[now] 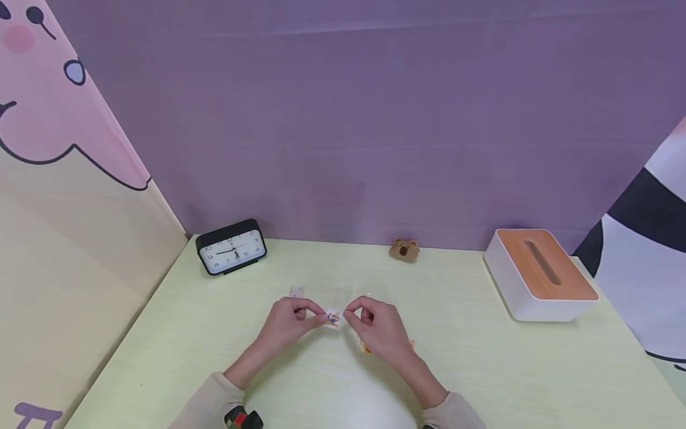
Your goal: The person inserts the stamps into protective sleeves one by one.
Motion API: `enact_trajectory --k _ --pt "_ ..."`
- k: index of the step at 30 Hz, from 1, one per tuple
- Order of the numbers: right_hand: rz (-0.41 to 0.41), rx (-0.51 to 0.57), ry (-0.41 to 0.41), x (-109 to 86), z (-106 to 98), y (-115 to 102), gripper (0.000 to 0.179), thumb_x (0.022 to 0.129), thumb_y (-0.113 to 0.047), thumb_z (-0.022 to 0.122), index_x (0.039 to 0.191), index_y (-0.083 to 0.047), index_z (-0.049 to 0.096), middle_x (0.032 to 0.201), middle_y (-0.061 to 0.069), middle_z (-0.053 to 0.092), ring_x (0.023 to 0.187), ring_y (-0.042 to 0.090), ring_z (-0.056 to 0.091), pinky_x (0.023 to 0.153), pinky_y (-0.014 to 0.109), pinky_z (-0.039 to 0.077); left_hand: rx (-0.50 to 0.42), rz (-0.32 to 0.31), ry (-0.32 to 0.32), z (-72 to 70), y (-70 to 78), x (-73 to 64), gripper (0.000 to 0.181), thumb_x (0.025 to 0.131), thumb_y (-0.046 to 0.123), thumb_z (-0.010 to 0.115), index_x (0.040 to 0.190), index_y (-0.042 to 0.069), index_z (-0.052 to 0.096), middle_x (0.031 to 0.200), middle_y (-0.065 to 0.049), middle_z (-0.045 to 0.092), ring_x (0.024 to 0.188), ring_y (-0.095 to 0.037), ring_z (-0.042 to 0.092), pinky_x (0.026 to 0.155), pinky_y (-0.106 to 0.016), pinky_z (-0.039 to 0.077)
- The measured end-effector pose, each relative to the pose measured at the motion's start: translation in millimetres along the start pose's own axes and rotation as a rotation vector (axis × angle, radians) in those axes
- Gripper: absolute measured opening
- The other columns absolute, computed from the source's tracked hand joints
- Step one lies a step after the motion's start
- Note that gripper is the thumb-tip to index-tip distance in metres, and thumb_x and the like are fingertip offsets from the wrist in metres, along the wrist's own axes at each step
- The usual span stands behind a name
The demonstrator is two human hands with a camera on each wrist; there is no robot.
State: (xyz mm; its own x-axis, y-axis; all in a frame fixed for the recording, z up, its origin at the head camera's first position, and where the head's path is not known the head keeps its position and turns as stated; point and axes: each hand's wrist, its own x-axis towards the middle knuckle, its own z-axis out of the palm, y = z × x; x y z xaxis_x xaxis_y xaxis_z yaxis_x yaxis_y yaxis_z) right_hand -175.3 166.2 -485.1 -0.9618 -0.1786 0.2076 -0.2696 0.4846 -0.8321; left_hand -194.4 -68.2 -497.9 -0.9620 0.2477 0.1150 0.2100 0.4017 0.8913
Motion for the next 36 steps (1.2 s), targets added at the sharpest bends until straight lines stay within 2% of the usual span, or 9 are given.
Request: enact_trajectory --k 5,11,19,22,25,29,32,34,36 --pt "0.009 0.010 0.009 -2.4 -1.2 1.6 0.001 0.099 -0.009 0.083 0.098 -0.010 0.082 0.062 -0.008 0.039 0.055 0.003 0.037 0.062 0.025 0.035 0.005 -0.035 0.025 -4.5 -2.5 1.8 0.006 0.095 0.016 0.090 0.095 0.011 0.088 0.056 0.010 0.030 0.054 -0.009 0.026 0.055 -0.024 0.024" --pt "0.007 0.008 0.031 -7.1 -4.5 3.6 0.009 0.098 -0.002 0.082 0.096 -0.011 0.082 0.062 -0.009 0.038 0.057 0.003 0.036 0.062 0.025 0.035 0.024 -0.067 0.070 -8.6 -8.6 5.0 0.006 0.094 0.016 0.090 0.094 0.010 0.088 0.057 0.010 0.029 0.057 -0.009 0.026 0.059 -0.026 0.024" --pt "0.031 -0.005 0.046 -13.3 -11.3 10.3 0.011 0.097 -0.003 0.083 0.094 -0.013 0.082 0.062 -0.009 0.037 0.058 0.003 0.036 0.061 0.025 0.034 0.121 -0.051 0.118 -11.6 -12.6 6.4 0.005 0.092 0.015 0.091 0.091 0.012 0.088 0.056 0.012 0.034 0.055 -0.007 0.031 0.061 -0.027 0.027" --pt "0.028 -0.013 0.046 -15.0 -14.0 12.6 0.009 0.097 -0.003 0.083 0.095 -0.012 0.082 0.063 -0.009 0.037 0.058 0.003 0.036 0.061 0.025 0.035 0.165 -0.067 0.136 -11.7 -12.9 8.3 0.005 0.093 0.017 0.090 0.090 0.014 0.087 0.056 0.011 0.035 0.056 -0.008 0.033 0.061 -0.028 0.027" --pt "0.029 -0.016 0.042 -16.8 -16.2 13.7 0.008 0.098 -0.003 0.083 0.095 -0.010 0.082 0.063 -0.009 0.038 0.057 0.003 0.036 0.060 0.025 0.035 0.208 -0.072 0.156 -11.4 -15.3 11.7 0.006 0.093 0.020 0.090 0.088 0.017 0.087 0.071 0.004 0.068 0.061 -0.009 0.042 0.064 -0.029 0.032" --pt "0.017 -0.014 0.043 -19.2 -18.4 16.6 0.008 0.098 -0.003 0.083 0.095 -0.010 0.082 0.062 -0.009 0.037 0.056 0.003 0.036 0.059 0.025 0.035 0.243 -0.065 0.174 -11.4 -18.9 16.2 0.007 0.093 0.021 0.089 0.086 0.019 0.086 0.085 0.001 0.079 0.064 -0.008 0.047 0.063 -0.029 0.036" --pt "-0.003 -0.021 0.051 -21.2 -19.8 20.1 0.010 0.097 -0.002 0.083 0.094 -0.012 0.081 0.062 -0.010 0.037 0.056 0.002 0.037 0.059 0.025 0.035 0.262 -0.057 0.184 -11.3 -20.6 19.4 0.008 0.093 0.021 0.088 0.086 0.019 0.085 0.062 0.009 0.061 0.059 -0.009 0.044 0.058 -0.029 0.034" --pt "-0.007 -0.022 0.053 -22.3 -20.8 21.9 0.010 0.097 -0.003 0.083 0.094 -0.012 0.081 0.062 -0.011 0.037 0.056 0.002 0.037 0.058 0.024 0.035 0.276 -0.050 0.196 -11.2 -21.5 21.4 0.007 0.093 0.021 0.088 0.086 0.019 0.085 0.059 0.009 0.058 0.057 -0.009 0.044 0.056 -0.029 0.033" --pt "-0.014 -0.018 0.054 -23.3 -21.5 23.5 0.008 0.098 -0.004 0.083 0.094 -0.011 0.081 0.062 -0.011 0.037 0.056 0.002 0.037 0.057 0.024 0.035 0.291 -0.042 0.211 -10.9 -22.8 23.3 0.007 0.092 0.020 0.088 0.085 0.019 0.085 0.062 0.009 0.062 0.058 -0.009 0.047 0.056 -0.029 0.035"
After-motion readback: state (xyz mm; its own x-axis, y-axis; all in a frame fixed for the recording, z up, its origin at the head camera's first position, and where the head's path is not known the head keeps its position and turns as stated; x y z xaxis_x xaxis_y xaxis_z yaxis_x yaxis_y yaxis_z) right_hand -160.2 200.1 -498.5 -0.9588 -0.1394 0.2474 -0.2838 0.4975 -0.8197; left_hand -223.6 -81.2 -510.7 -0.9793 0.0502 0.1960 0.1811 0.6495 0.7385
